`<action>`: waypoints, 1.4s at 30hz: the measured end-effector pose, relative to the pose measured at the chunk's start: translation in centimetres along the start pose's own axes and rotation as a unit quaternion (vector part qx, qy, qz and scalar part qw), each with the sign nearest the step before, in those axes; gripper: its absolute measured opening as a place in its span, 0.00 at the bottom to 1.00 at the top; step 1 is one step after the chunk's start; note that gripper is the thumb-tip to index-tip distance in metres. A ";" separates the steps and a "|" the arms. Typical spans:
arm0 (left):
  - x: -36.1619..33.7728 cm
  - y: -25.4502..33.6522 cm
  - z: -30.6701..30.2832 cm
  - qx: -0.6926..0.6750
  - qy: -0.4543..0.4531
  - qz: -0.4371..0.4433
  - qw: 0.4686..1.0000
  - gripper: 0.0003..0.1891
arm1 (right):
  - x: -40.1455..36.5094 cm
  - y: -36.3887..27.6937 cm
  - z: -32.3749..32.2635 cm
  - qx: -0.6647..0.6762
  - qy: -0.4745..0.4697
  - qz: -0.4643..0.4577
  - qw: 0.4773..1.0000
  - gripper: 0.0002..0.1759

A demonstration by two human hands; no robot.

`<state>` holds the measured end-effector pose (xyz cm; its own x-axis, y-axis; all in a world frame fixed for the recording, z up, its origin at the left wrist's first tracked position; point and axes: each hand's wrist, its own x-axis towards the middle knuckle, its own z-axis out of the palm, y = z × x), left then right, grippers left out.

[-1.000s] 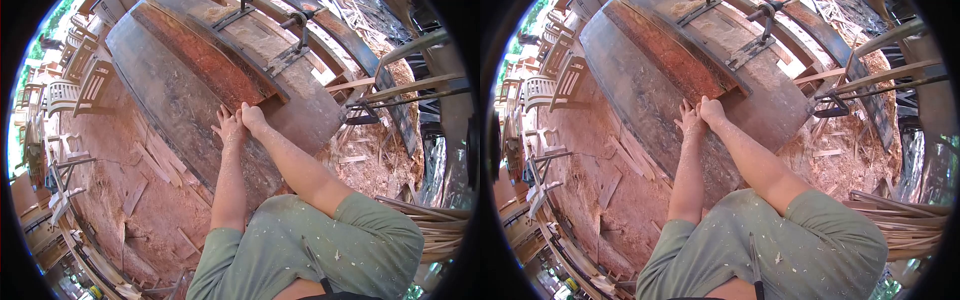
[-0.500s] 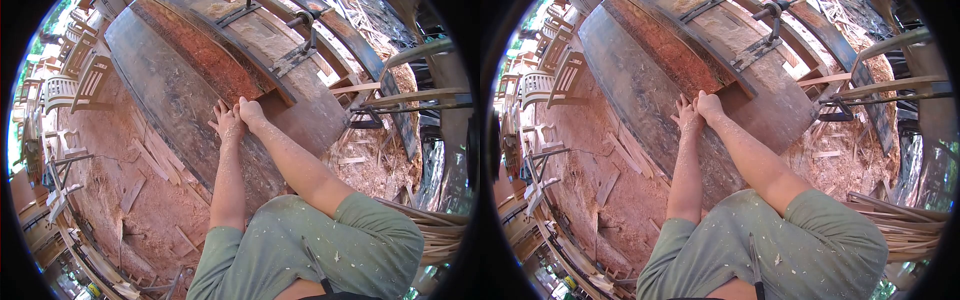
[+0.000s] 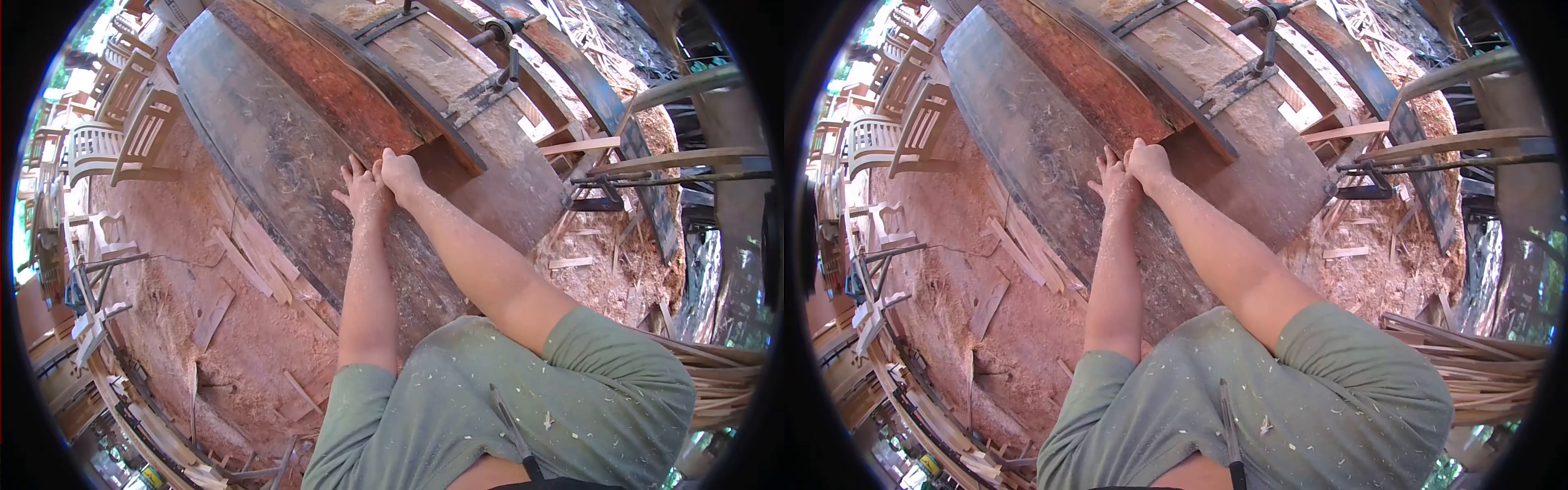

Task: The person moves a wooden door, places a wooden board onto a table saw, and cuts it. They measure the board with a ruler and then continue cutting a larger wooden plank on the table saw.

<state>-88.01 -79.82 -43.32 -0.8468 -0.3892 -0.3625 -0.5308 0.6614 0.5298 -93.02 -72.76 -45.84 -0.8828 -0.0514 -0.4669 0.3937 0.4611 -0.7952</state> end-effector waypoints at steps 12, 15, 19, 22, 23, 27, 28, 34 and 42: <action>1.5 -0.7 1.0 -0.005 0.100 0.005 0.995 0.26 | 1.5 -1.6 0.9 0.024 0.001 0.051 0.998 0.19; 1.8 -0.8 1.1 0.005 0.132 0.014 0.991 0.25 | 2.5 -1.3 1.4 0.052 -0.008 0.062 0.997 0.19; 2.0 -0.5 0.2 0.027 0.119 -0.009 0.992 0.23 | 4.7 -0.1 2.7 0.039 -0.024 0.065 0.997 0.18; 2.4 -0.6 0.2 0.020 0.127 -0.012 0.992 0.23 | 5.4 -0.1 3.1 0.076 -0.034 0.044 0.996 0.18; 2.5 -0.6 -0.1 0.019 0.129 -0.012 0.991 0.23 | 3.1 -3.0 1.3 -0.085 -0.037 0.008 0.996 0.19; 3.4 -1.8 -2.0 -0.055 0.146 -0.021 0.987 0.25 | 2.2 -5.1 1.7 -0.070 0.029 0.061 0.995 0.22; 3.9 -2.5 -2.9 -0.126 0.168 -0.029 0.977 0.27 | 2.7 -5.3 2.0 -0.068 0.029 0.058 0.996 0.22; 4.7 -13.2 -4.3 0.163 0.346 -0.257 0.888 0.34 | 9.8 -4.5 6.0 0.053 0.006 0.073 0.996 0.32; 4.7 -11.4 -5.2 0.155 0.272 -0.302 0.900 0.37 | 13.0 -9.5 8.7 0.021 -0.009 0.049 0.999 0.23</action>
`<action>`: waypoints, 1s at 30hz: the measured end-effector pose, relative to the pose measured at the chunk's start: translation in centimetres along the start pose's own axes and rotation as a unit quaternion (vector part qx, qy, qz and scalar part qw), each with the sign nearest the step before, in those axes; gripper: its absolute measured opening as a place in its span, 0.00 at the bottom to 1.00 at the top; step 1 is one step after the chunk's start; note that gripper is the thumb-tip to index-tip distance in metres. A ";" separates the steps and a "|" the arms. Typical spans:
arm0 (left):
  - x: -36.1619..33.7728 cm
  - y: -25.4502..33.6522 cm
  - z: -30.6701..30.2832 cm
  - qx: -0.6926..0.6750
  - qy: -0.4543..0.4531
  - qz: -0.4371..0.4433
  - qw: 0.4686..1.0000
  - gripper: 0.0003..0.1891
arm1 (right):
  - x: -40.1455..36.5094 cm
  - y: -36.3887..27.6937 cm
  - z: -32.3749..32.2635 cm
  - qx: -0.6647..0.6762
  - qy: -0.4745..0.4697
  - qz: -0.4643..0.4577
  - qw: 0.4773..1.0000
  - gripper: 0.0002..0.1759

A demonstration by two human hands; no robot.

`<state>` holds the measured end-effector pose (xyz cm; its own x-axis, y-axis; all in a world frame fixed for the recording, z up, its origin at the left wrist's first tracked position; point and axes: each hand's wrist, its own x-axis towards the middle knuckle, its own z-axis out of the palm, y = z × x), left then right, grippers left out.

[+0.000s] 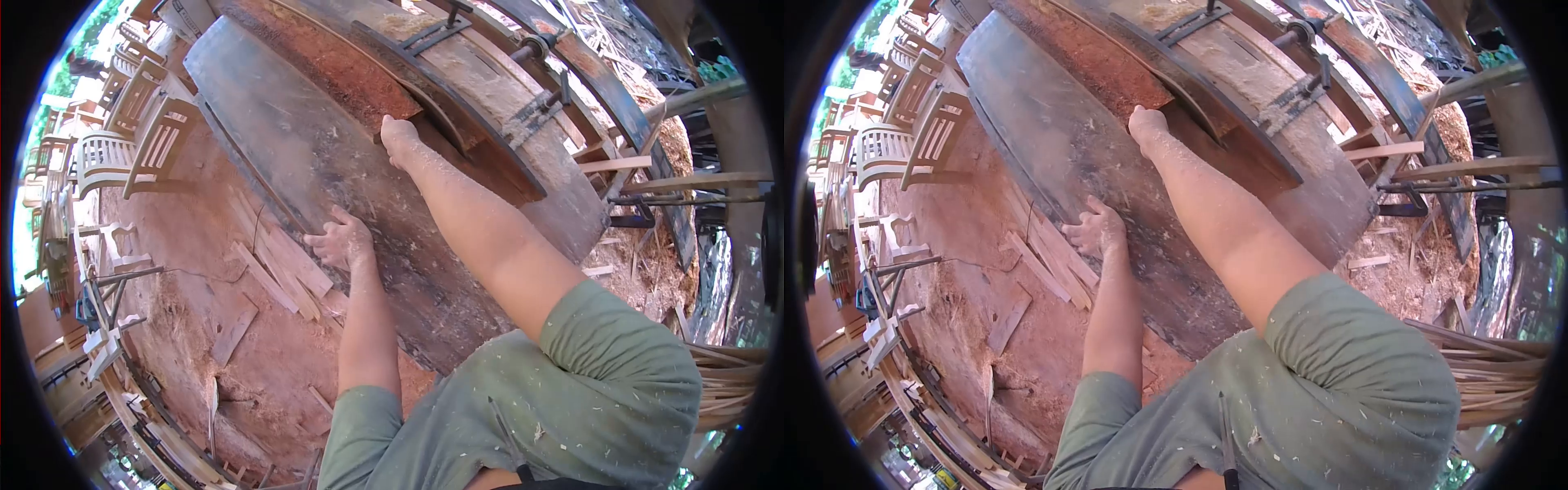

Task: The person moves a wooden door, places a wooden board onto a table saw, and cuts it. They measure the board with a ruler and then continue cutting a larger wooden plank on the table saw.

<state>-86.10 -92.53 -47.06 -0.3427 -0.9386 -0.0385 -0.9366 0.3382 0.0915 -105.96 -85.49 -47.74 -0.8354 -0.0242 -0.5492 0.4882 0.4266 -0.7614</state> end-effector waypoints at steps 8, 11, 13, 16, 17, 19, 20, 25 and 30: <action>0.4 -0.1 -0.8 0.006 -0.065 -0.018 0.998 0.39 | 1.6 -6.4 9.0 0.001 -0.007 0.009 1.000 0.29; 0.2 0.2 -1.6 -0.008 -0.083 -0.012 0.996 0.39 | -1.7 -11.1 6.9 -0.137 -0.086 -0.040 0.986 0.31; 0.4 0.0 -1.5 -0.010 -0.079 -0.011 0.997 0.39 | -2.3 -11.8 7.7 -0.313 -0.085 -0.242 0.914 0.32; 0.1 0.0 -1.3 -0.014 -0.076 -0.013 0.997 0.38 | -3.3 -15.6 6.7 -0.257 -0.082 -0.247 0.930 0.35; 0.1 0.0 -1.2 -0.013 -0.069 -0.007 0.998 0.38 | -3.1 -16.6 6.7 -0.334 -0.004 -0.280 0.900 0.39; 0.4 0.1 -1.5 -0.003 -0.081 -0.009 0.997 0.38 | -1.7 -17.4 7.7 -0.403 0.065 -0.317 0.856 0.43; 0.6 0.2 -1.7 -0.003 -0.076 -0.018 0.997 0.38 | -0.4 -17.3 8.4 -0.440 0.075 -0.277 0.851 0.47; 0.9 0.3 -1.3 -0.018 -0.080 -0.018 0.996 0.36 | 2.3 -16.0 11.0 -0.462 0.126 -0.251 0.841 0.51; 0.6 -0.4 0.5 -0.050 -0.018 -0.022 0.998 0.30 | -1.5 -12.7 11.3 -0.448 0.134 -0.268 0.842 0.49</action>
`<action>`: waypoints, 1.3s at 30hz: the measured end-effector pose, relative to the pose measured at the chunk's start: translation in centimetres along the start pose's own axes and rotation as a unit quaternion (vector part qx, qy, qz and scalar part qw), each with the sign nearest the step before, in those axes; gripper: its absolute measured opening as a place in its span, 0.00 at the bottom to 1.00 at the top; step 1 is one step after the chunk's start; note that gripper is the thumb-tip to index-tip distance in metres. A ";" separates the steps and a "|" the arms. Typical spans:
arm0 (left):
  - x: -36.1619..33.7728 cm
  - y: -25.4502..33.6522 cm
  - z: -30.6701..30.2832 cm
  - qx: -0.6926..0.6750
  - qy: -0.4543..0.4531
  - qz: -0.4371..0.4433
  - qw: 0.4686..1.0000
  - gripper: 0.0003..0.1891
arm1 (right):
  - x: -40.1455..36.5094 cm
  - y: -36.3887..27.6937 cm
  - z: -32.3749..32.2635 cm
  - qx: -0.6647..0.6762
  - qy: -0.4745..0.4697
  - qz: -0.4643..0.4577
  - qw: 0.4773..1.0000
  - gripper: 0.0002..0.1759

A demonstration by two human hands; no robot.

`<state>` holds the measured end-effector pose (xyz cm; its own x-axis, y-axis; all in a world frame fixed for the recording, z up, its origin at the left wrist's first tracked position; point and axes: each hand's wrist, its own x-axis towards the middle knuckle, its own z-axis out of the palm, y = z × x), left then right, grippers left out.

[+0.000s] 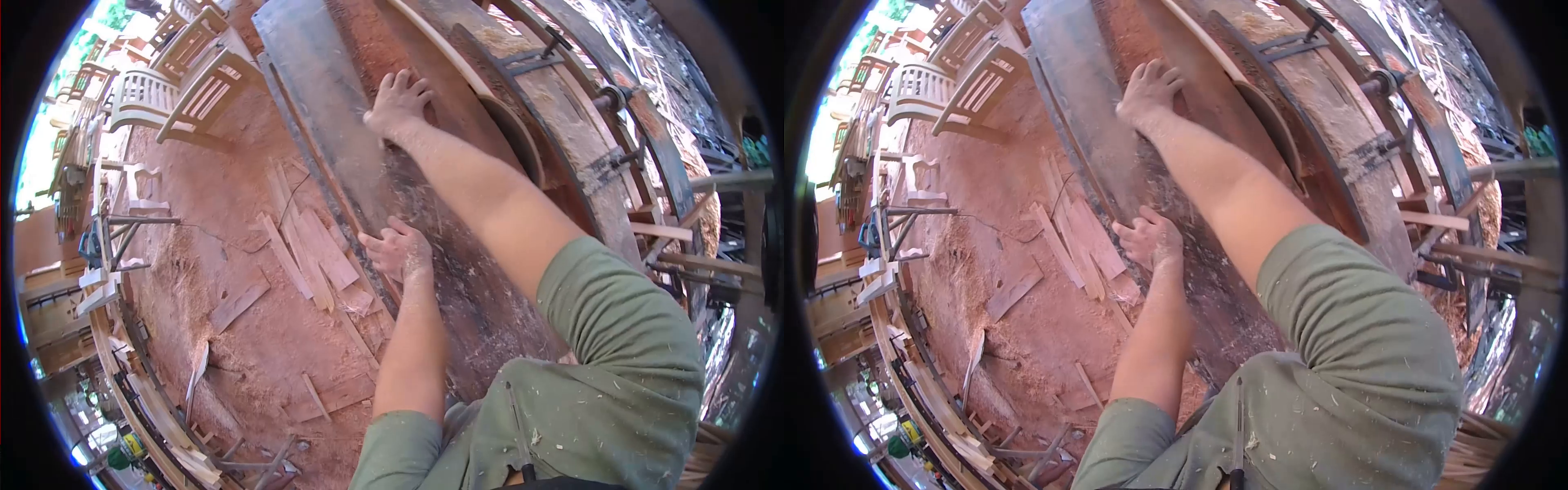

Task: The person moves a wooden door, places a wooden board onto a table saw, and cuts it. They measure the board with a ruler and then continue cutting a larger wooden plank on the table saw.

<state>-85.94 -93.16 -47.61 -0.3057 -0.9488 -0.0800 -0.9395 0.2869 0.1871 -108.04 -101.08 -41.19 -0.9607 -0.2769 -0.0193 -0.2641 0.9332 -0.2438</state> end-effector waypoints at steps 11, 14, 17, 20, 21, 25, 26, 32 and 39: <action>1.1 -1.4 -1.3 -0.338 0.036 -0.073 0.938 0.27 | -23.1 8.9 -3.5 0.037 0.000 -0.046 0.998 0.53; 1.5 -1.8 -1.1 -0.306 0.030 -0.083 0.948 0.28 | -31.8 13.7 -4.0 0.058 0.040 -0.085 0.994 0.52; 0.9 -0.9 -1.4 -0.242 0.056 -0.094 0.964 0.28 | -40.8 17.6 -5.5 0.035 -0.022 -0.082 0.996 0.56; 1.1 -0.7 -1.1 -0.189 0.070 -0.099 0.975 0.28 | -46.7 20.9 -8.5 0.063 -0.080 -0.108 0.989 0.47; 1.3 -0.4 -0.9 -0.171 0.067 -0.102 0.978 0.28 | -47.0 22.4 -9.5 0.098 -0.087 -0.137 0.982 0.40; 1.4 0.1 -1.3 -0.103 0.028 -0.103 0.989 0.30 | -38.3 24.9 -19.8 0.374 -0.100 -0.093 0.917 0.12; 1.5 0.4 -1.1 -0.102 0.033 -0.114 0.988 0.30 | -34.4 24.9 -22.2 0.398 0.088 -0.204 0.890 0.07; 2.2 0.4 -0.5 -0.038 0.024 -0.114 0.992 0.32 | -9.1 23.3 -29.7 0.497 0.395 -0.180 0.751 0.09; 2.6 0.8 -0.9 -0.025 0.006 -0.152 0.988 0.32 | 17.4 17.8 -13.5 0.292 0.163 -0.190 0.923 0.29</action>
<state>-87.35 -95.49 -46.80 -0.0085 -0.9916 -0.1291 -0.9786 -0.0183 0.2050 -130.59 -86.20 -32.75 -0.8085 -0.3864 0.4440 -0.5870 0.4750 -0.6556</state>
